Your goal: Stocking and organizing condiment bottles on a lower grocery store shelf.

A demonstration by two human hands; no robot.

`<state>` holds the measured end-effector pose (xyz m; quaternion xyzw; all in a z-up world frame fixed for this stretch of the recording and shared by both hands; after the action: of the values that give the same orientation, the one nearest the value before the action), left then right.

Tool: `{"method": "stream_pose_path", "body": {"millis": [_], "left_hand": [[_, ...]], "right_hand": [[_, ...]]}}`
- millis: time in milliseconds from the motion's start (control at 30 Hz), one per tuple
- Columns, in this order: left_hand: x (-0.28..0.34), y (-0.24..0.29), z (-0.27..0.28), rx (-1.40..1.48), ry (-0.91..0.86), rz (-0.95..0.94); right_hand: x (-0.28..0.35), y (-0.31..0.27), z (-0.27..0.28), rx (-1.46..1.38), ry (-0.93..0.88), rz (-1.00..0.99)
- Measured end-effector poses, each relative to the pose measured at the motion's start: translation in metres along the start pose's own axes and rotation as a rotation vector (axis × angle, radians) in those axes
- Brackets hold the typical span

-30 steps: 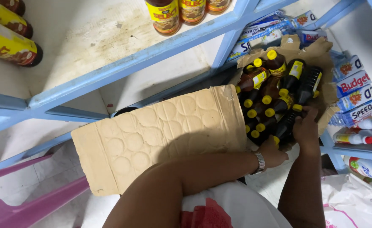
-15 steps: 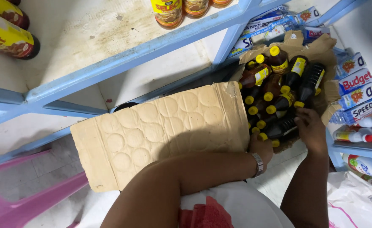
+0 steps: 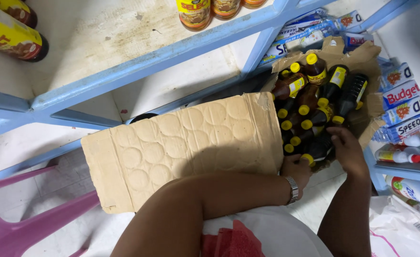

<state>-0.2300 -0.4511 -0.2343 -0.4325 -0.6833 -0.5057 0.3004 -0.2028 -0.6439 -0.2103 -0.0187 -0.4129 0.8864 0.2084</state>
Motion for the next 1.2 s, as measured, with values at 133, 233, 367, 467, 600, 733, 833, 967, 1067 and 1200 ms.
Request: {"method": "stream_pose_path", "body": {"millis": [133, 233, 367, 467, 600, 733, 833, 967, 1067, 1200], "left_hand": [[0.026, 0.024, -0.005, 0.073, -0.064, -0.029], [0.045, 0.037, -0.015, 0.076, -0.165, -0.126], [0.036, 0.018, -0.037, 0.097, -0.321, -0.242], [0.045, 0.019, -0.042, 0.146, -0.419, -0.28], [0.061, 0.043, -0.04, 0.079, -0.484, -0.472], [0.079, 0.081, -0.032, 0.028, -0.5, -0.676], [0.1, 0.11, -0.019, -0.057, -0.494, -0.788], [0.13, 0.146, 0.001, -0.324, -0.418, -1.078], [0.144, 0.158, 0.011, -0.437, -0.375, -1.269], [0.154, 0.168, 0.016, -0.461, -0.377, -1.413]], "right_hand": [[0.007, 0.002, 0.002, -0.115, -0.021, -0.024], [0.011, 0.005, 0.006, -0.164, 0.004, 0.027], [0.015, -0.002, 0.014, -0.31, 0.027, 0.076], [0.022, -0.015, 0.023, -0.394, 0.017, 0.021], [0.03, -0.007, 0.033, -0.43, -0.017, 0.025], [0.032, 0.037, 0.04, -0.339, -0.003, -0.033], [0.028, 0.05, 0.037, -0.453, 0.038, -0.105], [0.03, 0.003, 0.042, -0.328, 0.063, 0.046], [0.039, -0.054, 0.039, -0.084, 0.053, 0.252], [0.045, -0.093, 0.028, -0.509, 0.067, 0.028]]}}
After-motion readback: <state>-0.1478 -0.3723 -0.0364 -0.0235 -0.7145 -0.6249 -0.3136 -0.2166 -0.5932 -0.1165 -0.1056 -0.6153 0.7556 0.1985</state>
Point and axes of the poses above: each hand's wrist, its own x-axis away from the middle knuckle, its own z-axis out of the back of the hand, y = z × x, the point moved 4 cm from there along -x, towards the middle knuckle, and after that the axes turned 3 degrees about z, right-handed, at the moved point
